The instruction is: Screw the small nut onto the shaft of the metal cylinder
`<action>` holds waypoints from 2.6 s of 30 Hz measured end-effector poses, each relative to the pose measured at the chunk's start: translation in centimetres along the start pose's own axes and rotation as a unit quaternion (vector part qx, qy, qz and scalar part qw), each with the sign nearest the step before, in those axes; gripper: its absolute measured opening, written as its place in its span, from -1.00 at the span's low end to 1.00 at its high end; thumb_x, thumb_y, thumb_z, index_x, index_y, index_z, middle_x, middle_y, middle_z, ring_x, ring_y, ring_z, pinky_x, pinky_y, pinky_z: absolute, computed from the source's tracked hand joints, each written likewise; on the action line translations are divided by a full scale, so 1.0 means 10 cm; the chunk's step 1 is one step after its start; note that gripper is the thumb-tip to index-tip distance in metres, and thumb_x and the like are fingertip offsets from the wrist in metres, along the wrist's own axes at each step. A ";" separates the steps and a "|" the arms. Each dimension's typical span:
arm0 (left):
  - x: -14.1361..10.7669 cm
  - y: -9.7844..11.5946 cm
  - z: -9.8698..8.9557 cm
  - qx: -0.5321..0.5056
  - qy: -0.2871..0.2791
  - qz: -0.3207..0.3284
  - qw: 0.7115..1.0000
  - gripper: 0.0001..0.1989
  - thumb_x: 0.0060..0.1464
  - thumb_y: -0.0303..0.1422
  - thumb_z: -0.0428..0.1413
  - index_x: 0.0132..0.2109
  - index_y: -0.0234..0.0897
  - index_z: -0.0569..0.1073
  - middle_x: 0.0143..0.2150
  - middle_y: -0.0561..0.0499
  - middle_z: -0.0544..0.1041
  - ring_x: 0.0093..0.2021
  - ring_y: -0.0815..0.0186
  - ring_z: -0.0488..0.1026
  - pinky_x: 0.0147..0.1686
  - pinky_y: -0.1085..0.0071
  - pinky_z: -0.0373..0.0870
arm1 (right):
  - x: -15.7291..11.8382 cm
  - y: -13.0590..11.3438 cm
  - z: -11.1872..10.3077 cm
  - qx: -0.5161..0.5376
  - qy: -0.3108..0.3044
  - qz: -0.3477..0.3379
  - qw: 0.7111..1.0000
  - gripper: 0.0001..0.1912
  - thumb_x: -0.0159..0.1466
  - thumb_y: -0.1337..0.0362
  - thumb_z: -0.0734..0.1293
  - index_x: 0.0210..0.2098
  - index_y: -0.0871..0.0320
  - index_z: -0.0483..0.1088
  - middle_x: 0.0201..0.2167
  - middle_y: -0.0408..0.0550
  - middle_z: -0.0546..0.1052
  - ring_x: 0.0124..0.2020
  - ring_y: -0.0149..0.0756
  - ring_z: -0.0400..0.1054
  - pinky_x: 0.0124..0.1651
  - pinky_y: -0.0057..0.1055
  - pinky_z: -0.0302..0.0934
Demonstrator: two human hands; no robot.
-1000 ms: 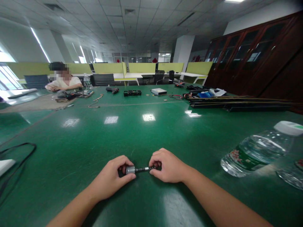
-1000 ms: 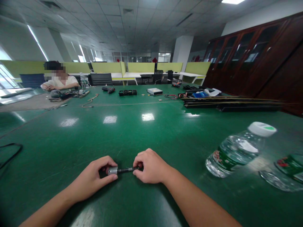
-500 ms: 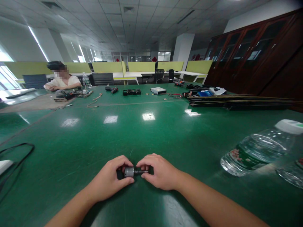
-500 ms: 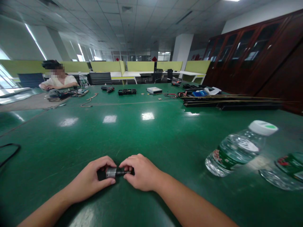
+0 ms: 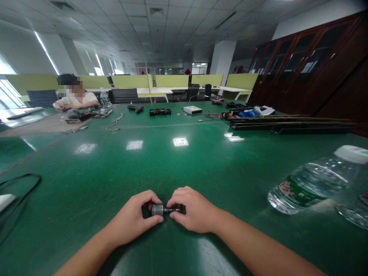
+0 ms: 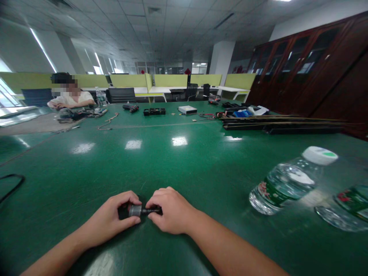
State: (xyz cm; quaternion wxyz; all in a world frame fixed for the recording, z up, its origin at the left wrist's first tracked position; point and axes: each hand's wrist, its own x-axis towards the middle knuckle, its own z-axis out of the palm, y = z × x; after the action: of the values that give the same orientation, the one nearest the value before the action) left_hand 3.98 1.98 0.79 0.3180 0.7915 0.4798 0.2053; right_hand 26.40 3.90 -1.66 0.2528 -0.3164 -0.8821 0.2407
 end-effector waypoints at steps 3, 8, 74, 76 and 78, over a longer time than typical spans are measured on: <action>-0.01 -0.01 0.02 0.000 0.001 -0.001 1.000 -0.83 -0.01 -0.38 0.24 -0.23 -0.26 0.45 -0.28 0.07 0.48 -0.26 0.29 0.41 -0.25 0.43 0.29 | 0.01 0.00 0.02 -0.008 0.001 -0.002 1.000 -0.84 0.16 0.31 0.40 -0.23 0.11 0.48 -0.36 -0.14 0.52 -0.28 -0.33 0.36 -0.15 -0.38 0.11; -0.01 -0.01 0.03 0.005 0.001 0.000 1.000 -0.84 0.02 -0.36 0.22 -0.21 -0.25 0.45 -0.29 0.07 0.47 -0.28 0.29 0.40 -0.26 0.42 0.29 | 0.04 0.00 0.04 -0.018 0.002 0.004 1.000 -0.84 0.17 0.29 0.40 -0.23 0.11 0.50 -0.36 -0.14 0.53 -0.28 -0.32 0.36 -0.17 -0.38 0.10; 0.00 0.00 -0.01 0.012 -0.001 -0.001 1.000 -0.84 0.04 -0.31 0.23 -0.22 -0.25 0.47 -0.30 0.06 0.48 -0.30 0.28 0.41 -0.28 0.43 0.29 | -0.06 0.18 -0.21 -0.031 0.002 0.051 0.998 -0.94 0.05 0.33 0.44 -0.44 0.15 0.51 -0.54 -0.20 0.46 -0.49 -0.42 0.32 -0.30 -0.44 0.17; 0.00 0.00 -0.02 0.014 0.001 -0.004 1.000 -0.84 0.04 -0.30 0.22 -0.23 -0.25 0.47 -0.31 0.06 0.48 -0.30 0.28 0.41 -0.29 0.43 0.28 | -0.06 0.18 -0.20 -0.036 0.011 0.055 0.998 -0.95 0.06 0.32 0.44 -0.43 0.15 0.51 -0.53 -0.19 0.46 -0.48 -0.41 0.32 -0.30 -0.44 0.16; 0.01 0.01 -0.02 0.017 0.004 -0.008 1.000 -0.84 0.04 -0.28 0.21 -0.23 -0.24 0.47 -0.31 0.06 0.48 -0.30 0.28 0.41 -0.30 0.43 0.28 | -0.05 0.17 -0.20 -0.036 0.008 0.053 0.998 -0.94 0.07 0.32 0.44 -0.42 0.15 0.51 -0.52 -0.18 0.47 -0.47 -0.41 0.32 -0.30 -0.44 0.16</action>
State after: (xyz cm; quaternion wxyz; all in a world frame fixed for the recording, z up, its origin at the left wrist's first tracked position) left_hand 3.96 2.09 0.97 0.3040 0.7924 0.4906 0.1974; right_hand 28.72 5.23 -1.28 0.2356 -0.3737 -0.8698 0.2195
